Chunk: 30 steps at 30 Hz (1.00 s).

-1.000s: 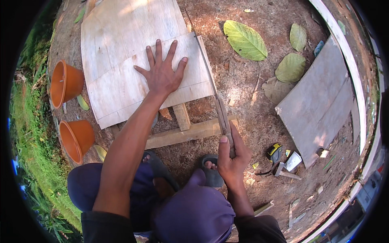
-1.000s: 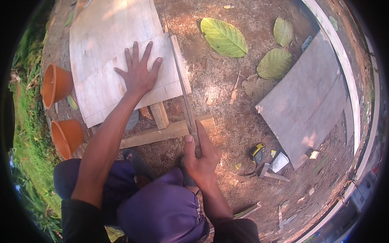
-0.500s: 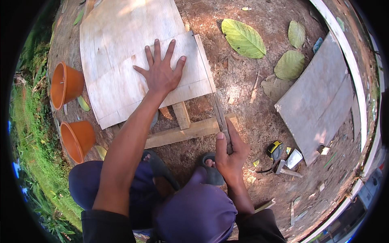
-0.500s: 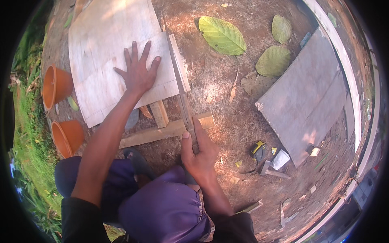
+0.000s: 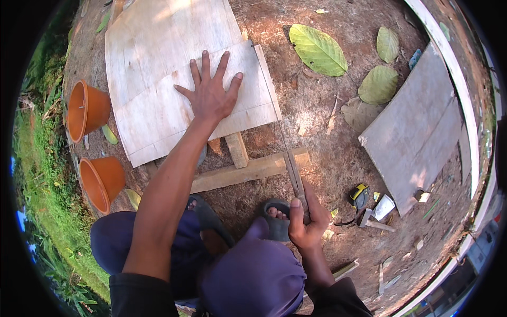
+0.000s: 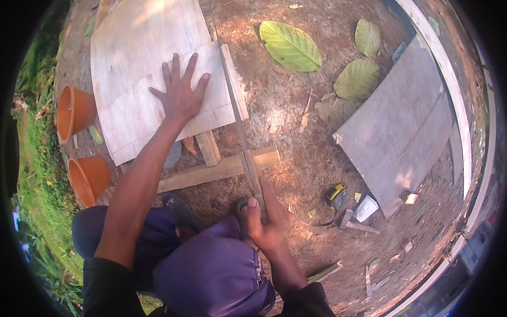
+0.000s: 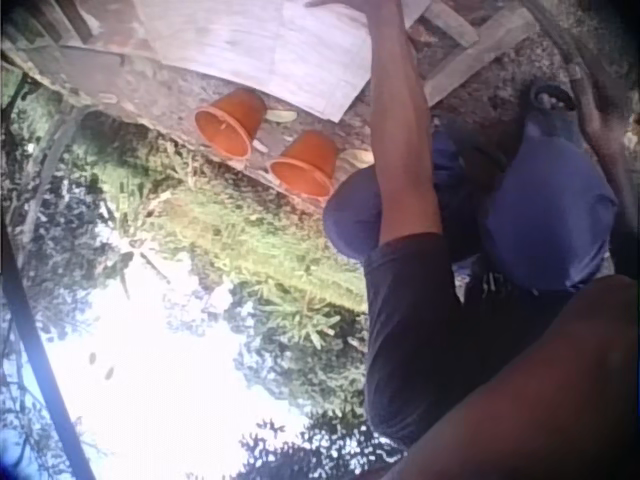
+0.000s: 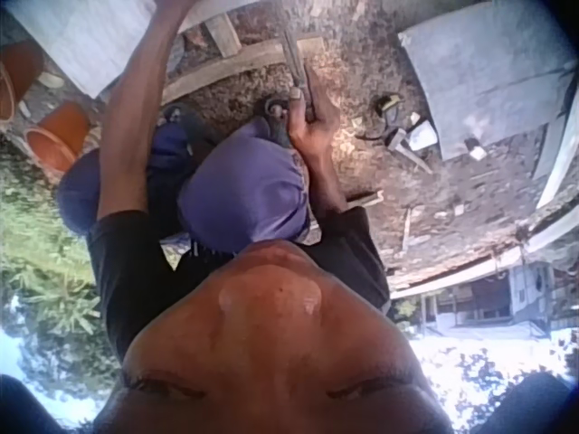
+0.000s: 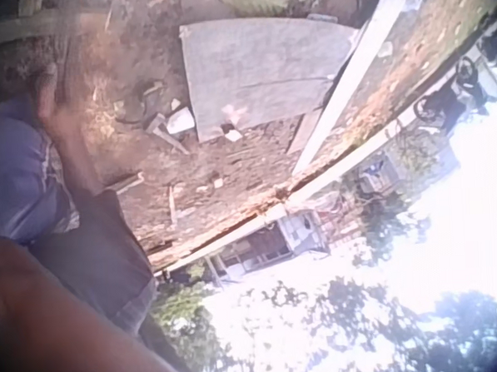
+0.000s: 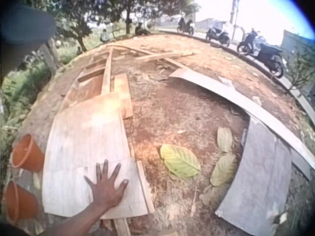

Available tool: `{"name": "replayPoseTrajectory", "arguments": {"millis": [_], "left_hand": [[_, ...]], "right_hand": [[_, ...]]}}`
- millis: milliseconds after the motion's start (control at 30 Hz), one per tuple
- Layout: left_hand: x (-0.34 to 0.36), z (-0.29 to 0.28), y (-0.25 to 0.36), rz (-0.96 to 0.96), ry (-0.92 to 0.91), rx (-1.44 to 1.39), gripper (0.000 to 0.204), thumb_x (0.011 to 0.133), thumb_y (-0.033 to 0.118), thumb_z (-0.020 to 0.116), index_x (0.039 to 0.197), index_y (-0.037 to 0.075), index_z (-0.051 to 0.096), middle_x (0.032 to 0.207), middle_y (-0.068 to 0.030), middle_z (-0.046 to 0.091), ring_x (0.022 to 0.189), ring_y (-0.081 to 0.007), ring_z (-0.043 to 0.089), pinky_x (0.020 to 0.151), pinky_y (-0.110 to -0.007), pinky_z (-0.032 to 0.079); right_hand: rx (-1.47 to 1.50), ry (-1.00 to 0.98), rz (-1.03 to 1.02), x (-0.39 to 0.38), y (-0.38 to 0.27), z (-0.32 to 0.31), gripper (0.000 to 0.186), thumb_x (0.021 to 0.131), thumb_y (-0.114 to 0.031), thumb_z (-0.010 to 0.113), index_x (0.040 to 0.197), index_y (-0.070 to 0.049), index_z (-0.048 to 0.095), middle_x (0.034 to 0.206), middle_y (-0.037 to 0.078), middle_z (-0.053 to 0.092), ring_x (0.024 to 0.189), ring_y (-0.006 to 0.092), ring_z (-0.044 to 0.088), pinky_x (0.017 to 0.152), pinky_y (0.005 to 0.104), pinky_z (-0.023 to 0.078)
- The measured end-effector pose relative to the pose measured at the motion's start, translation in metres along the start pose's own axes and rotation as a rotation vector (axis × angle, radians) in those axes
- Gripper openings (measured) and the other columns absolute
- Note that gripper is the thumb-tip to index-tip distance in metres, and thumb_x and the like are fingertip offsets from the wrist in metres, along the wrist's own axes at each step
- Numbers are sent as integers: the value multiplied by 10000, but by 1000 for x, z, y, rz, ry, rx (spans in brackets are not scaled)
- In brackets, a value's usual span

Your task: The person measures a wooden plank with a tape measure, marks it with a pencil, and then uses a hand saw to cut along the marked line. The cut piece is separated from the main plank.

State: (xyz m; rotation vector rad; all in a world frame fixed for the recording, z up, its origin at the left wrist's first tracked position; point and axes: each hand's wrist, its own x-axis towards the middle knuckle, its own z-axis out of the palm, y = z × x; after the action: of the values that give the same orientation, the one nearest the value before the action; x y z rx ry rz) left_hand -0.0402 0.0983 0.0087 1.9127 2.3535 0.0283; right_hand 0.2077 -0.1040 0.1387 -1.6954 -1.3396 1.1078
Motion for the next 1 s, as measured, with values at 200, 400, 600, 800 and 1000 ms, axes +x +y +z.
{"name": "replayPoseTrajectory", "arguments": {"millis": [200,400,600,800,1000], "left_hand": [[1,3,6,15,15,2,682,1017,676,426,1622,370,355,1745,-113,155,1605,-414,74,1110,-870,-9],[2,-2,2,-3,3,-5,681,1018,676,424,1623,372,352,1747,-105,154,1607,-411,65,1115,-867,-1],[1,1,4,-7,-46,-15,749,994,746,366,1641,372,310,1756,-100,120,1612,-402,14,1118,-863,-37],[1,0,9,-1,-7,-21,696,1009,679,445,1626,375,343,1745,-107,161,1607,-407,72,1112,-868,6],[1,-1,3,-4,-4,-25,694,1013,678,434,1628,369,343,1745,-113,162,1607,-408,70,1112,-869,4]], "right_hand": [[-64,7,2,-3,-2,-7,445,975,-124,645,1375,68,621,822,188,729,676,202,726,633,310,551],[-27,-12,37,21,-7,9,453,975,-124,648,1380,78,615,848,180,748,724,192,745,668,294,568],[-32,41,-80,-25,5,-18,433,980,-121,639,1363,79,630,826,144,731,696,137,693,646,289,546],[12,-14,76,64,-7,32,433,976,-93,643,1385,49,619,821,166,728,666,136,702,607,283,538],[-56,-7,-72,-48,25,-28,456,1001,-170,600,1348,126,609,973,244,770,829,280,790,728,341,606]]}}
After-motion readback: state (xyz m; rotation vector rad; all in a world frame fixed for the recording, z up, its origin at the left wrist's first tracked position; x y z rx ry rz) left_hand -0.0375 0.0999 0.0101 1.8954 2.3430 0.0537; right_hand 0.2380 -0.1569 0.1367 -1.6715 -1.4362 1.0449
